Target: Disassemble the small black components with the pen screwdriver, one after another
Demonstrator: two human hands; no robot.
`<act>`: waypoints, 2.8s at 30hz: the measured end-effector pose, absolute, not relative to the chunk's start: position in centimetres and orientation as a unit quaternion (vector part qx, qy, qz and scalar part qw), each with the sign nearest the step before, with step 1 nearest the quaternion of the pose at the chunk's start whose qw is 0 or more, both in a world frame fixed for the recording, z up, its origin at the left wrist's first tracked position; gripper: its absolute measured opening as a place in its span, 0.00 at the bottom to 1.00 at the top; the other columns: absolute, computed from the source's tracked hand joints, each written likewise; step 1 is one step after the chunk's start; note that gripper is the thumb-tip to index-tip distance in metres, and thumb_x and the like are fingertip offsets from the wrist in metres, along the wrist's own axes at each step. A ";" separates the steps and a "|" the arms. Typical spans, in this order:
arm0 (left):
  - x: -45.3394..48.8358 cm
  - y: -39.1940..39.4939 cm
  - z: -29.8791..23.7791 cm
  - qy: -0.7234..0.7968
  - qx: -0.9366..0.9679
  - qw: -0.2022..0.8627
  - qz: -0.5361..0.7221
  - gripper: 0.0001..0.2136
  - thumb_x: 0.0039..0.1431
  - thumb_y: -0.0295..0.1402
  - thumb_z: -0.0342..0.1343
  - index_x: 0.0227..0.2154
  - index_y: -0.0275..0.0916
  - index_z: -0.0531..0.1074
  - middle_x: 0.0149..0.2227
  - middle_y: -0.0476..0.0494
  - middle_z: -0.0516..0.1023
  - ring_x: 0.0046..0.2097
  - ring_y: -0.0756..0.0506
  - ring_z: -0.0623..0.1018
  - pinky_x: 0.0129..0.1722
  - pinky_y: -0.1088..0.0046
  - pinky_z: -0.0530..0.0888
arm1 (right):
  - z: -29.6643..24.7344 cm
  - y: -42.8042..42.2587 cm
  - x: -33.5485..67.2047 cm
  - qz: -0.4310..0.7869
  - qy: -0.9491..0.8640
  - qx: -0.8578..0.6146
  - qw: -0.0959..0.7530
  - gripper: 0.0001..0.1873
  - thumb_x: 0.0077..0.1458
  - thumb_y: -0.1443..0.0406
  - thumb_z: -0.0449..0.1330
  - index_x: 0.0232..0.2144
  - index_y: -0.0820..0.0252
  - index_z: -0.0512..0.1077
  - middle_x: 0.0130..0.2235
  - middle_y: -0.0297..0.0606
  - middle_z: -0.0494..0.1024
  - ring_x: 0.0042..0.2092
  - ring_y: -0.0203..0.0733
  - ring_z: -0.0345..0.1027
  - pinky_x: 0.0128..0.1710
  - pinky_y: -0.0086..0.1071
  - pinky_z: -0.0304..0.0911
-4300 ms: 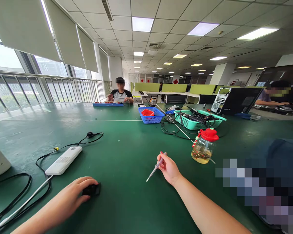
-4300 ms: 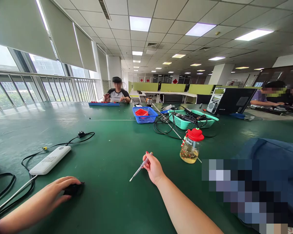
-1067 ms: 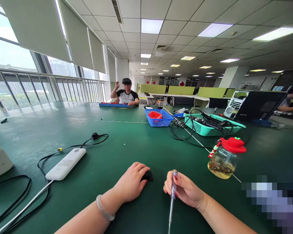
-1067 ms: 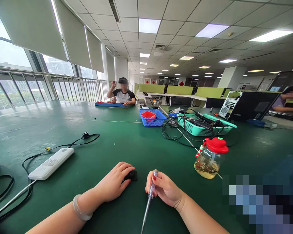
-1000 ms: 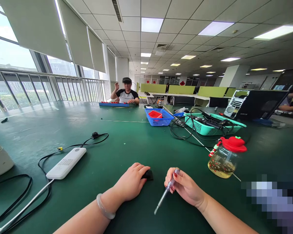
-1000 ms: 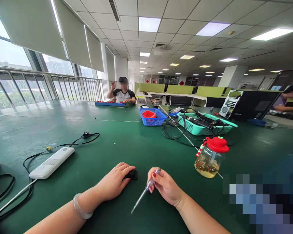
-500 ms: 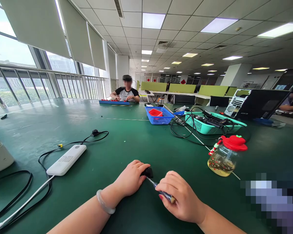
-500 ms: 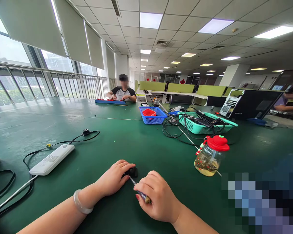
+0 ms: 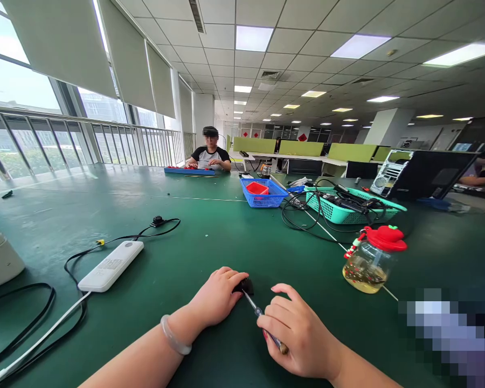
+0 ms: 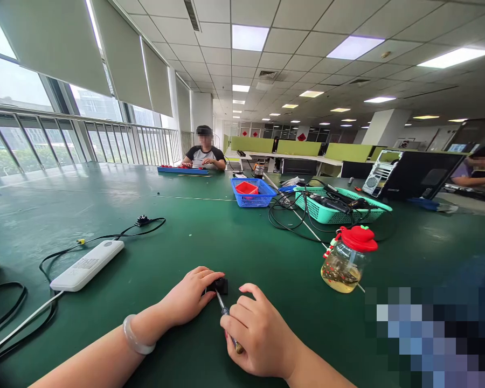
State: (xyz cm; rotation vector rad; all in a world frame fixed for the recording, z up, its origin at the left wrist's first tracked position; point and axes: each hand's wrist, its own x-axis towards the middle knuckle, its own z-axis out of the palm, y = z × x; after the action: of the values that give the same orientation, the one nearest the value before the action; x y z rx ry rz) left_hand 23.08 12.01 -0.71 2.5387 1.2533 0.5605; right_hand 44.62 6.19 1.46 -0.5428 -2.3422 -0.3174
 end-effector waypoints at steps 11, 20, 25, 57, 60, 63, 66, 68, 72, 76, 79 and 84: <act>23.1 12.2 -0.7 0.435 0.869 0.135 0.194 0.21 0.58 0.26 0.52 0.55 0.44 0.66 0.51 0.45 0.76 0.54 0.42 0.70 0.58 0.58 0.67 | 1.5 5.8 44.3 -0.141 -0.932 -0.241 0.231 0.08 0.54 0.68 0.55 0.38 0.57 0.69 0.32 0.33 0.71 0.32 0.38 0.58 0.55 0.46 0.52; 23.1 12.2 -0.6 0.441 0.865 0.142 0.194 0.21 0.58 0.27 0.53 0.56 0.44 0.66 0.51 0.44 0.76 0.54 0.41 0.71 0.57 0.57 0.67 | 1.1 5.9 44.2 -0.135 -0.921 -0.252 0.265 0.07 0.57 0.68 0.53 0.37 0.57 0.69 0.31 0.34 0.71 0.31 0.38 0.59 0.55 0.47 0.54; 23.1 12.1 -0.4 0.448 0.861 0.145 0.192 0.22 0.58 0.28 0.54 0.57 0.43 0.65 0.51 0.43 0.76 0.54 0.41 0.71 0.57 0.58 0.68 | 1.0 6.0 44.2 -0.134 -0.916 -0.256 0.278 0.07 0.56 0.69 0.53 0.37 0.57 0.69 0.31 0.33 0.71 0.31 0.38 0.59 0.54 0.47 0.54; 23.3 12.2 -0.5 0.455 0.857 0.146 0.195 0.21 0.58 0.27 0.54 0.55 0.42 0.64 0.48 0.42 0.76 0.52 0.41 0.72 0.55 0.59 0.69 | 1.0 6.4 44.7 -0.126 -0.908 -0.241 0.318 0.08 0.55 0.71 0.52 0.36 0.58 0.69 0.31 0.33 0.71 0.31 0.37 0.61 0.52 0.44 0.58; 23.3 12.3 -0.8 0.449 0.859 0.147 0.198 0.21 0.58 0.27 0.53 0.55 0.42 0.63 0.48 0.42 0.76 0.53 0.41 0.71 0.56 0.58 0.68 | 0.8 6.5 44.7 -0.129 -0.913 -0.244 0.301 0.08 0.55 0.71 0.53 0.38 0.57 0.69 0.32 0.33 0.72 0.31 0.37 0.62 0.53 0.45 0.58; 23.2 12.3 -0.8 0.447 0.860 0.148 0.198 0.21 0.58 0.27 0.53 0.55 0.43 0.63 0.49 0.42 0.76 0.53 0.41 0.71 0.56 0.58 0.68 | 0.7 6.6 44.7 -0.127 -0.910 -0.250 0.305 0.09 0.56 0.71 0.53 0.38 0.57 0.69 0.32 0.33 0.72 0.31 0.37 0.62 0.53 0.46 0.58; 23.2 12.2 -0.8 0.450 0.858 0.150 0.196 0.22 0.58 0.27 0.53 0.56 0.43 0.63 0.49 0.43 0.76 0.53 0.41 0.71 0.57 0.58 0.68 | 0.9 6.6 44.6 -0.128 -0.907 -0.251 0.313 0.08 0.56 0.71 0.52 0.37 0.57 0.69 0.31 0.33 0.72 0.31 0.37 0.62 0.52 0.46 0.59; 23.2 12.2 -0.8 0.451 0.858 0.150 0.196 0.22 0.58 0.26 0.53 0.56 0.43 0.63 0.50 0.43 0.76 0.54 0.41 0.71 0.57 0.58 0.68 | 0.9 6.6 44.5 -0.127 -0.906 -0.253 0.316 0.08 0.57 0.71 0.52 0.37 0.57 0.69 0.31 0.33 0.73 0.31 0.37 0.62 0.52 0.46 0.59; 23.2 12.4 -0.8 0.453 0.857 0.149 0.196 0.23 0.58 0.26 0.53 0.57 0.43 0.63 0.49 0.42 0.76 0.54 0.41 0.71 0.57 0.59 0.68 | 0.9 6.6 44.5 -0.115 -0.907 -0.260 0.311 0.09 0.57 0.72 0.52 0.37 0.58 0.69 0.31 0.33 0.73 0.31 0.37 0.63 0.52 0.46 0.59; 23.2 12.3 -0.7 0.454 0.857 0.150 0.194 0.23 0.58 0.26 0.53 0.57 0.43 0.63 0.48 0.43 0.77 0.54 0.42 0.71 0.57 0.59 0.68 | 1.1 6.6 44.4 -0.114 -0.905 -0.256 0.321 0.09 0.58 0.72 0.52 0.38 0.57 0.70 0.32 0.33 0.74 0.32 0.37 0.63 0.50 0.44 0.61; 23.3 12.2 -0.5 0.456 0.855 0.152 0.195 0.23 0.58 0.26 0.53 0.57 0.43 0.62 0.48 0.43 0.76 0.54 0.41 0.71 0.57 0.60 0.67 | 1.2 6.6 44.4 -0.116 -0.899 -0.252 0.339 0.09 0.58 0.72 0.52 0.38 0.58 0.70 0.33 0.34 0.75 0.32 0.37 0.64 0.48 0.42 0.62; 23.3 12.1 -0.3 0.474 0.845 0.157 0.191 0.25 0.57 0.26 0.55 0.58 0.44 0.61 0.49 0.41 0.75 0.54 0.41 0.71 0.57 0.60 0.67 | 1.2 6.7 44.5 -0.118 -0.895 -0.252 0.347 0.09 0.58 0.72 0.52 0.38 0.58 0.70 0.33 0.34 0.75 0.33 0.38 0.65 0.47 0.41 0.62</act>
State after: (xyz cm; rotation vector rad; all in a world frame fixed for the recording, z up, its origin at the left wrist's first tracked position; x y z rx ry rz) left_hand 23.27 12.08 -0.35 2.4184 1.3552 0.5464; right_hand 44.52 6.69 1.22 -0.6548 -2.3225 -0.3056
